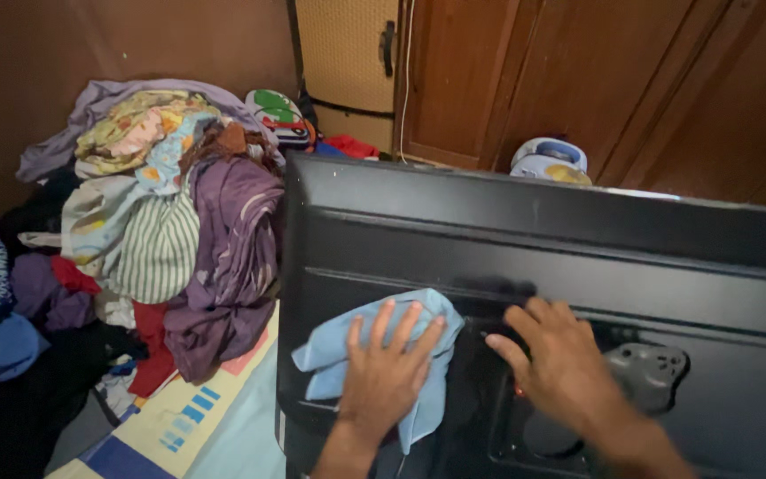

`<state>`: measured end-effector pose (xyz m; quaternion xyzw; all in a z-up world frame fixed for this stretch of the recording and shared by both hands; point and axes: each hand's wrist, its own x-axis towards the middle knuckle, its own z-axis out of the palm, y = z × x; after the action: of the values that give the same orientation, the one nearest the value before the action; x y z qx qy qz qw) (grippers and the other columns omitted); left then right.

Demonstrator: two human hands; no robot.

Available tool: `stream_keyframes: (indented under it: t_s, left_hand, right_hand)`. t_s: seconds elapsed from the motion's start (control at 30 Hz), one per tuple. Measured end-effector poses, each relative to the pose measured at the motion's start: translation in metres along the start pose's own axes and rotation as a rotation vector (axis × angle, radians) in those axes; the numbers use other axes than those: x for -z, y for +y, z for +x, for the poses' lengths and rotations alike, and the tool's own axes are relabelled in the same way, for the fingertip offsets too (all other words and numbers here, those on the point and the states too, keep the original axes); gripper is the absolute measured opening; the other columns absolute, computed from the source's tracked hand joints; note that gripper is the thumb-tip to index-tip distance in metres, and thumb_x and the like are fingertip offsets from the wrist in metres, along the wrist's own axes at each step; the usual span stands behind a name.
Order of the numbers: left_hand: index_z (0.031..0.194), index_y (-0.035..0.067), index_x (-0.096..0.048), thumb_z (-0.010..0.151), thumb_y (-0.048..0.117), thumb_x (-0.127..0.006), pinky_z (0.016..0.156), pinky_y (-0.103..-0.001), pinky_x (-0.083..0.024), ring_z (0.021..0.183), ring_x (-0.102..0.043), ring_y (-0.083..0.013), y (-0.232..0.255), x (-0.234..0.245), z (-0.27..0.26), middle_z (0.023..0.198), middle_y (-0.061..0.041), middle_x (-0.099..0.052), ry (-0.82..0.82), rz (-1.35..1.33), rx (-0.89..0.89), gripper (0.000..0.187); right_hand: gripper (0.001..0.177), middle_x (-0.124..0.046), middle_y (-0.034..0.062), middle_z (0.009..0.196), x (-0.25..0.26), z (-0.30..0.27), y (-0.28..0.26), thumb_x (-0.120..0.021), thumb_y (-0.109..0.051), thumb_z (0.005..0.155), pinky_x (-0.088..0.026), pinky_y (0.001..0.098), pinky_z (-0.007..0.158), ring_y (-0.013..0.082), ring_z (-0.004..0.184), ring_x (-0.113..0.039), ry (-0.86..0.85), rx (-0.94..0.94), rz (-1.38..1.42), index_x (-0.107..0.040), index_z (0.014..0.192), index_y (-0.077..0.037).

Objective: The person wipes the back of a black monitor with a light blue cloth. They clean the top edge, the main back panel, and the stand area. The person then folds the cloth and continues wiping the monitor before the video ends.

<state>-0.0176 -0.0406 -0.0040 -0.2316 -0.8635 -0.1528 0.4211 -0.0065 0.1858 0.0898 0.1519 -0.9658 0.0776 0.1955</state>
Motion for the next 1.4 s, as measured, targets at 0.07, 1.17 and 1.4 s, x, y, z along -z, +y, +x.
stream_keyframes:
  t_s: [0.07, 1.17, 1.4]
  left_hand:
    - [0.142, 0.023, -0.059, 0.087, 0.026, -0.069, 0.110, -0.063, -0.030, 0.139, -0.042, -0.0372, -0.018, 0.004, -0.002, 0.146, -0.010, -0.050, 0.054, 0.057, 0.077, 0.056]
    - [0.132, 0.023, -0.066, 0.090, 0.021, -0.068, 0.108, -0.062, -0.033, 0.135, -0.046, -0.0345, 0.044, -0.017, -0.013, 0.142, -0.006, -0.053, 0.111, 0.041, 0.184, 0.042]
    - [0.138, 0.014, -0.062, 0.092, 0.015, -0.063, 0.107, -0.061, -0.033, 0.135, -0.044, -0.0416, -0.014, -0.005, -0.005, 0.144, -0.019, -0.049, 0.307, 0.000, 0.686, 0.046]
  right_hand:
    - [0.029, -0.063, 0.0072, 0.093, -0.010, -0.006, -0.006, -0.070, -0.038, 0.085, -0.047, 0.0452, 0.083, 0.0313, 0.096, -0.059, 0.176, -0.065, 0.073, -0.073, 0.097, -0.011]
    - [0.025, -0.067, 0.0023, 0.093, -0.028, -0.022, -0.006, -0.074, -0.035, 0.084, -0.045, 0.0428, 0.087, 0.0270, 0.099, -0.060, 0.305, -0.142, 0.121, -0.075, 0.097, -0.013]
    - [0.026, -0.067, 0.0026, 0.094, -0.026, -0.015, -0.004, -0.072, -0.037, 0.085, -0.044, 0.0441, 0.088, 0.0276, 0.098, -0.060, 0.234, -0.152, 0.097, -0.075, 0.095, -0.014]
